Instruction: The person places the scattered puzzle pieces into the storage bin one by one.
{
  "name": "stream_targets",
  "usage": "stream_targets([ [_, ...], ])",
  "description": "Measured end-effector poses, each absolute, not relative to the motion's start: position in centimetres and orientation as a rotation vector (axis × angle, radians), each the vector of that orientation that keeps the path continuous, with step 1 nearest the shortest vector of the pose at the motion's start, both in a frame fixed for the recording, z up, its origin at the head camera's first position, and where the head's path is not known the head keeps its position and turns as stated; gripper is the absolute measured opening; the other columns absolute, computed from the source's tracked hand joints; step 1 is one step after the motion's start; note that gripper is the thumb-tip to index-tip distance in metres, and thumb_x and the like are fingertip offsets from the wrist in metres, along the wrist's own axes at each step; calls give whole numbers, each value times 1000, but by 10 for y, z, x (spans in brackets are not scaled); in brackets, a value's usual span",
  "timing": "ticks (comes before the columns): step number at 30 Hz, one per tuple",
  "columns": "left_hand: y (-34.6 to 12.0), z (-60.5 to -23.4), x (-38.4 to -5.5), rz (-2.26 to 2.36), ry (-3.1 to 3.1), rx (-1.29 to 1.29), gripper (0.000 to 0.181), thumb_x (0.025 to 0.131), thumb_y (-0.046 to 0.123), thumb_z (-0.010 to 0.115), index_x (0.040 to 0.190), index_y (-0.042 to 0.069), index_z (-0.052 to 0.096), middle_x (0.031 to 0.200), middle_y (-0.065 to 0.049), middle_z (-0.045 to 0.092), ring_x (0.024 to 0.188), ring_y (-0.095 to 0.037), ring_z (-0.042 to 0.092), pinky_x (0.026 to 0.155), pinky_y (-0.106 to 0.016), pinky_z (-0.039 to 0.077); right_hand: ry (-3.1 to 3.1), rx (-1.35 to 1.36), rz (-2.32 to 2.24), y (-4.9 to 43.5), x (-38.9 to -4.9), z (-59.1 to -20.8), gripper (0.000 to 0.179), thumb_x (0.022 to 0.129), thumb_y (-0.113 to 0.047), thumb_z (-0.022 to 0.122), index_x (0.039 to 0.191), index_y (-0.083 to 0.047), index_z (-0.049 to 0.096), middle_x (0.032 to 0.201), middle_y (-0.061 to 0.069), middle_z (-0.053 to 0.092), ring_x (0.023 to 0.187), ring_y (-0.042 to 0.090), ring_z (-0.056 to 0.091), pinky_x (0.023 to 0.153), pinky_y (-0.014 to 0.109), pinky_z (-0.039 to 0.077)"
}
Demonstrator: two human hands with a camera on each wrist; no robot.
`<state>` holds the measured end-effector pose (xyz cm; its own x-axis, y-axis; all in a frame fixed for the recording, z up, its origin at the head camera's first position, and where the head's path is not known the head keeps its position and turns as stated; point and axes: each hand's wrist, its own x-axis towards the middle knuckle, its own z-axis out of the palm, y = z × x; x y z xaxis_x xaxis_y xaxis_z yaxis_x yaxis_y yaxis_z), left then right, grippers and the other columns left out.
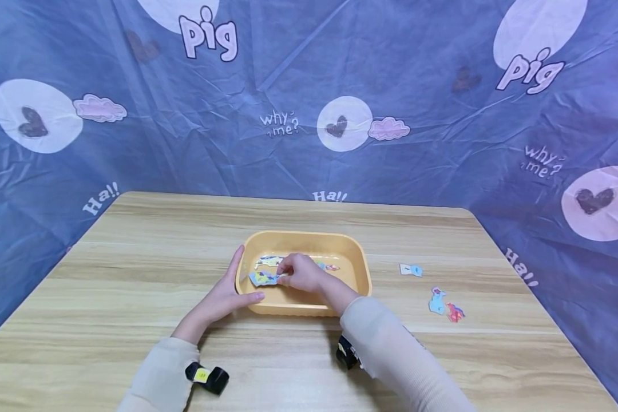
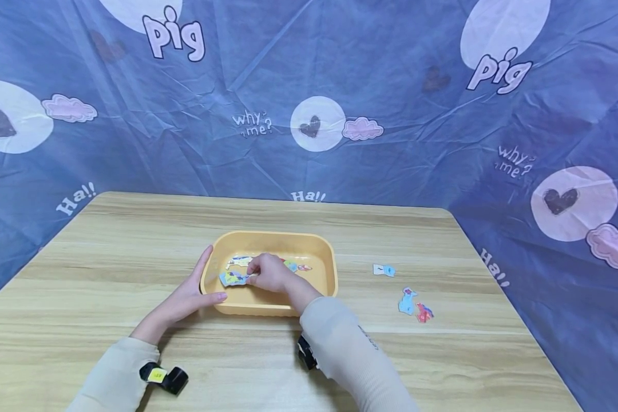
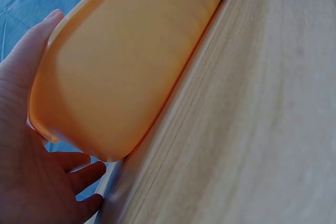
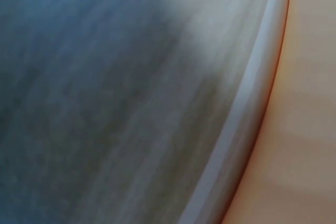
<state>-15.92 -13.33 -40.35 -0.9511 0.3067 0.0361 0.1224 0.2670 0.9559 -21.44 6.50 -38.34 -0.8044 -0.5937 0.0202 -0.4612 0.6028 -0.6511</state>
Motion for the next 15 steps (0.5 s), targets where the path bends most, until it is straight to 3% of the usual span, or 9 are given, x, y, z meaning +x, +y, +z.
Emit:
stream_targets([
  [15, -126, -374, -145, 1773, 2341, 384, 100, 72, 12, 68, 138, 10, -6, 140, -20, 3, 124, -37, 13, 97, -51, 10, 2580, -780, -1115, 65, -215, -381, 9, 73, -4, 67, 81, -1, 63, 72, -1, 58, 67, 8, 51, 62, 19, 43],
])
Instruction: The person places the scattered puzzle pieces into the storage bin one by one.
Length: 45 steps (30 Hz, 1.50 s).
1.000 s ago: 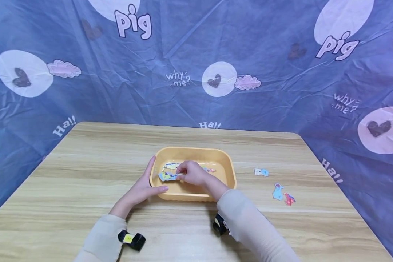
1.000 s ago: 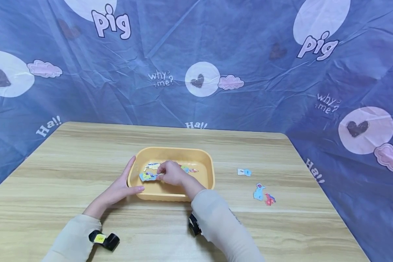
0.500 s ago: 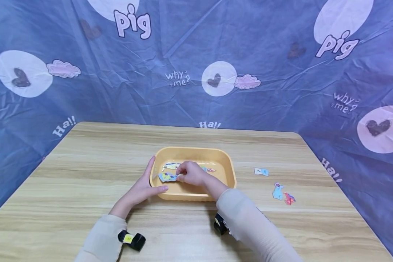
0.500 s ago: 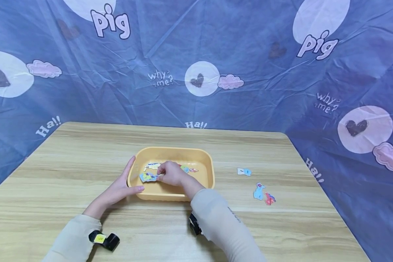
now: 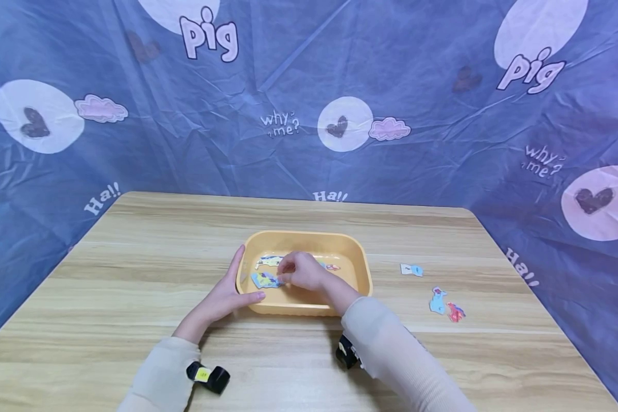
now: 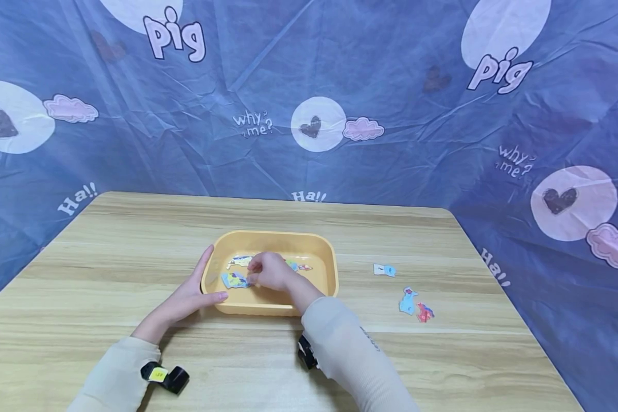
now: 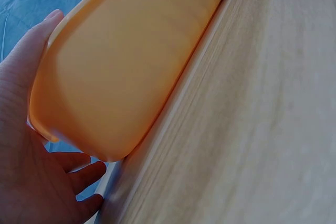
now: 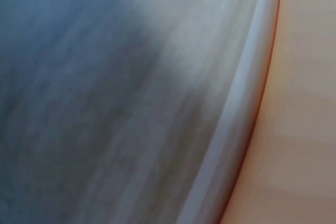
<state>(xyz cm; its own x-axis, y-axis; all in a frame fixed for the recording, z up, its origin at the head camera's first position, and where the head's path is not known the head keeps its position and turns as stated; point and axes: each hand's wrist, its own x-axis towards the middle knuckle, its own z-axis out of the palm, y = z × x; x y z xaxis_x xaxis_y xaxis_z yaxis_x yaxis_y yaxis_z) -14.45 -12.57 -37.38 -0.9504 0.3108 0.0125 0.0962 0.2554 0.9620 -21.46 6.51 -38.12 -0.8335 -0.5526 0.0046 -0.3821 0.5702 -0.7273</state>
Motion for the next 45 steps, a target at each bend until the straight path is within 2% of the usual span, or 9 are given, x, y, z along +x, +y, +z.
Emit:
stream_targets([
  [14, -123, -373, -144, 1778, 2333, 397, 98, 73, 11, 67, 138, 12, -7, 141, -19, 2, 125, -37, 9, 96, -53, 7, 2523, -720, -1343, 72, -217, -374, 16, 76, -4, 64, 89, 4, 62, 81, 5, 59, 76, 14, 53, 69, 21, 44],
  [21, -123, -373, -144, 1769, 2344, 392, 98, 73, 11, 67, 138, 12, -7, 141, -18, 2, 125, -36, 8, 97, -52, 7, 2468, -763, -1461, 76, -206, -354, 20, 76, 1, 62, 92, 12, 59, 86, 17, 59, 80, 25, 54, 71, 24, 45],
  [24, -123, -372, -143, 1766, 2342, 384, 98, 73, 11, 67, 138, 12, -7, 141, -18, 2, 125, -35, 8, 97, -52, 7, 2462, -774, -1510, 80, -214, -363, 22, 76, -2, 63, 94, 10, 59, 88, 17, 60, 81, 20, 55, 73, 27, 45],
  [28, -123, -370, -142, 1764, 2335, 369, 98, 73, 11, 66, 138, 12, -7, 141, -19, 3, 125, -36, 8, 97, -52, 6, 2447, -745, -1554, 84, -214, -356, 25, 77, -4, 62, 98, 10, 58, 93, 19, 59, 83, 19, 55, 74, 27, 45],
  [35, -126, -379, -147, 1795, 2317, 365, 100, 73, 12, 67, 138, 14, -8, 141, -18, 2, 125, -35, 7, 97, -52, 5, 2407, -723, -1665, 96, -211, -341, 28, 78, -4, 62, 101, 11, 57, 98, 23, 56, 85, 24, 55, 72, 31, 47],
  [40, -131, -397, -156, 1801, 2330, 366, 102, 72, 16, 70, 138, 21, -7, 142, -12, 1, 126, -32, 8, 97, -51, 6, 2416, -702, -1752, 108, -209, -333, 25, 76, 1, 62, 98, 12, 57, 95, 19, 58, 84, 21, 56, 75, 26, 46],
  [45, -131, -405, -159, 1804, 2349, 376, 103, 71, 20, 71, 139, 23, -6, 143, -9, 1, 126, -31, 7, 97, -51, 6, 2441, -678, -1802, 126, -206, -326, 25, 76, 2, 62, 98, 12, 57, 93, 15, 60, 83, 23, 56, 74, 27, 46],
])
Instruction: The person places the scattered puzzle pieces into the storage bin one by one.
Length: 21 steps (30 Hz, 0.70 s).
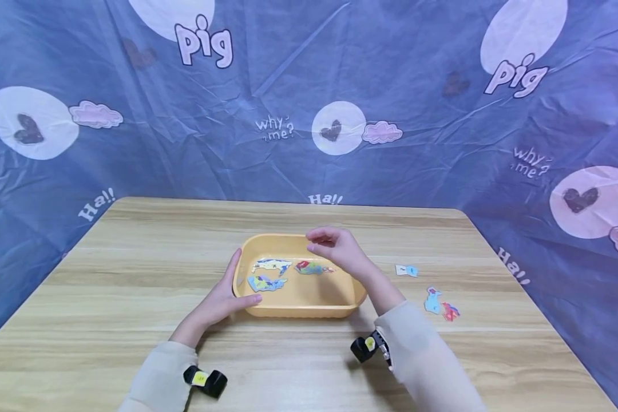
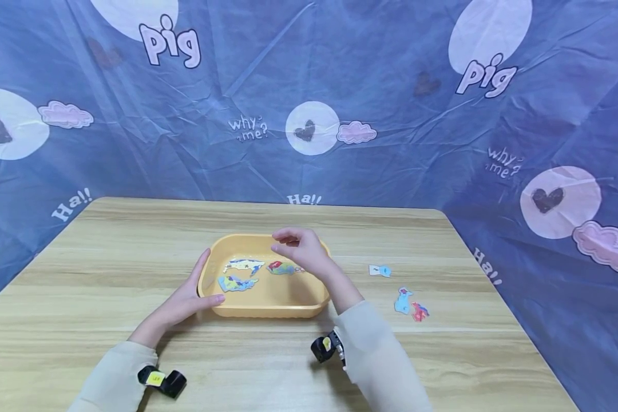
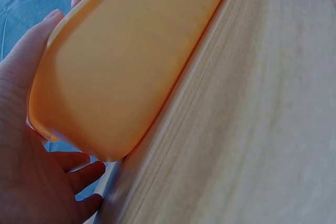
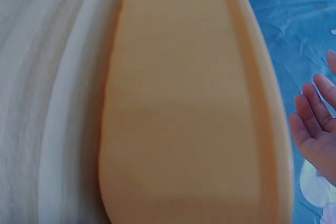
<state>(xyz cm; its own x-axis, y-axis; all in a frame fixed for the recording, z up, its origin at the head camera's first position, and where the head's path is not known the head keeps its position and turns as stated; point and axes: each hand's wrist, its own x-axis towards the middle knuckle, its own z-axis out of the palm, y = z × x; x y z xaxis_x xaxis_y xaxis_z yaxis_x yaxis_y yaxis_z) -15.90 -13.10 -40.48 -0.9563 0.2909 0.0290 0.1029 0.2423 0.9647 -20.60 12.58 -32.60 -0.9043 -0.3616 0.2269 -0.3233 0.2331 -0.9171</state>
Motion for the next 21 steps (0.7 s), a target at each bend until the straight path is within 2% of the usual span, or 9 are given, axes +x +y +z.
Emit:
stream_targets([
  [9, -129, -397, -155, 1801, 2331, 361, 102, 72, 15, 70, 139, 21, -7, 143, -11, -1, 126, -32, 6, 97, -51, 6, 2548, -593, -1780, 166, -201, -315, 30, 78, -3, 62, 103, 12, 55, 101, 21, 56, 87, 21, 56, 76, 26, 45],
  [21, -123, -373, -142, 1795, 2326, 359, 99, 73, 10, 67, 138, 12, -7, 142, -16, -2, 126, -34, 5, 97, -51, 5, 2683, -486, -1770, 223, -199, -316, 30, 79, -7, 62, 102, 10, 55, 97, 15, 58, 84, 10, 55, 74, 20, 44],
])
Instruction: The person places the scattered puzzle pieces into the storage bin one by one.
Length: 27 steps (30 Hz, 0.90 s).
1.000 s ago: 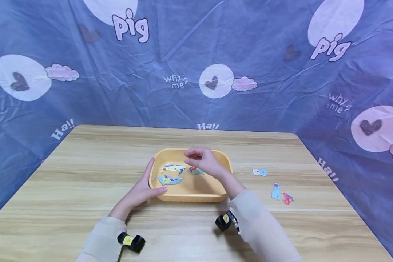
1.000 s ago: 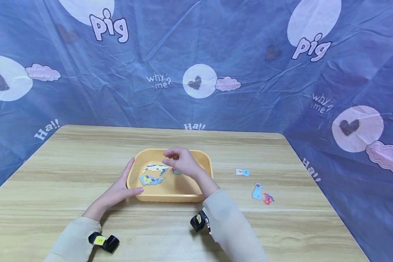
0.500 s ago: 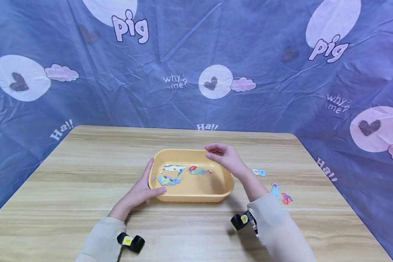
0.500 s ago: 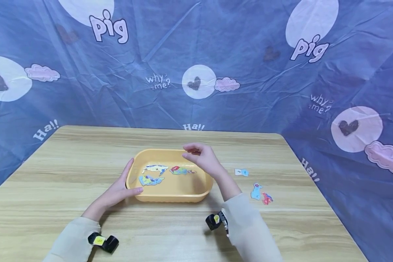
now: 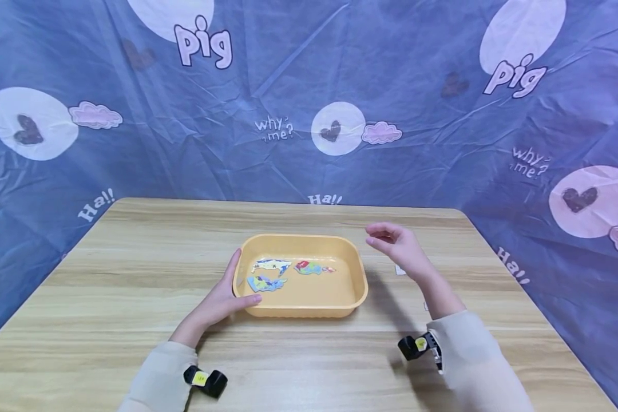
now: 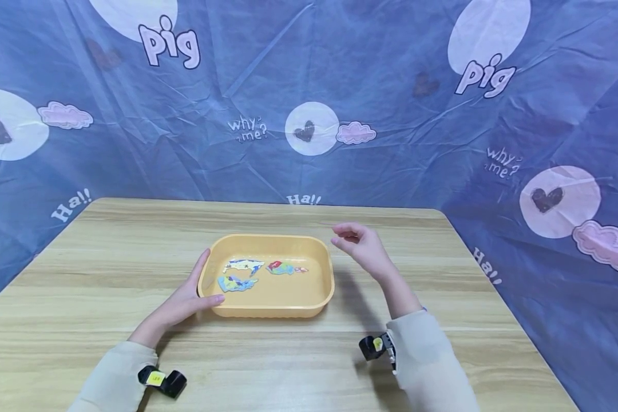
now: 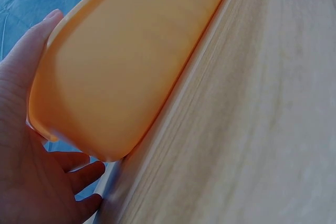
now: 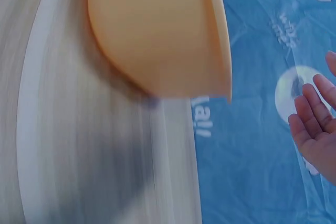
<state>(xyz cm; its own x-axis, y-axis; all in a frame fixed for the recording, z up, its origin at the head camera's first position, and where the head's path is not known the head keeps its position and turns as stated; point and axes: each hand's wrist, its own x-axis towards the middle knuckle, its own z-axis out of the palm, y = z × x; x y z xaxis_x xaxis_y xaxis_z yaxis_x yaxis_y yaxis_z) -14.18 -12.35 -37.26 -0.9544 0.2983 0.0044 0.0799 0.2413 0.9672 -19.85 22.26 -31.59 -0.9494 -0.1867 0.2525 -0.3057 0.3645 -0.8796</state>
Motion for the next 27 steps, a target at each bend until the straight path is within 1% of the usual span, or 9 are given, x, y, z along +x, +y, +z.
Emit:
stream_targets([
  [6, -124, -375, -144, 1785, 2336, 365, 99, 73, 12, 67, 138, 14, -8, 142, -15, -1, 126, -34, 5, 97, -51, 5, -2527, 389, 1571, 250, -195, -321, 33, 80, -14, 62, 104, 8, 55, 95, 5, 58, 83, 5, 54, 73, 17, 43],
  [13, -124, -374, -143, 1793, 2329, 362, 99, 73, 11, 67, 138, 13, -8, 142, -16, -1, 126, -34, 6, 97, -51, 5, -2543, 306, 1517, 276, -189, -333, 34, 81, -15, 61, 105, 9, 54, 91, -1, 57, 82, 2, 54, 71, 14, 43],
  [16, -123, -373, -142, 1801, 2321, 365, 99, 73, 10, 67, 138, 13, -7, 141, -17, -1, 126, -34, 6, 98, -51, 5, -2566, 262, 1495, 286, -185, -339, 34, 82, -15, 60, 106, 9, 54, 92, 0, 57, 81, 1, 53, 70, 13, 42],
  [22, -123, -373, -143, 1814, 2307, 366, 99, 73, 9, 67, 138, 13, -7, 142, -16, -1, 126, -33, 5, 98, -50, 5, -2564, 232, 1422, 308, -182, -358, 36, 81, -18, 60, 102, 11, 54, 92, 10, 59, 78, 0, 53, 67, 12, 42],
  [25, -123, -373, -143, 1816, 2307, 365, 99, 73, 9, 66, 138, 13, -7, 142, -16, -1, 126, -33, 5, 98, -50, 5, -2530, 222, 1454, 323, -187, -374, 32, 80, -17, 62, 99, 8, 57, 91, 11, 61, 77, 1, 53, 65, 11, 42],
  [27, -124, -373, -142, 1812, 2312, 363, 98, 73, 9, 66, 138, 13, -7, 142, -16, 0, 126, -34, 6, 98, -51, 6, -2547, 207, 1427, 328, -188, -380, 36, 80, -19, 62, 101, 9, 56, 92, 12, 60, 77, 2, 53, 64, 11, 42],
])
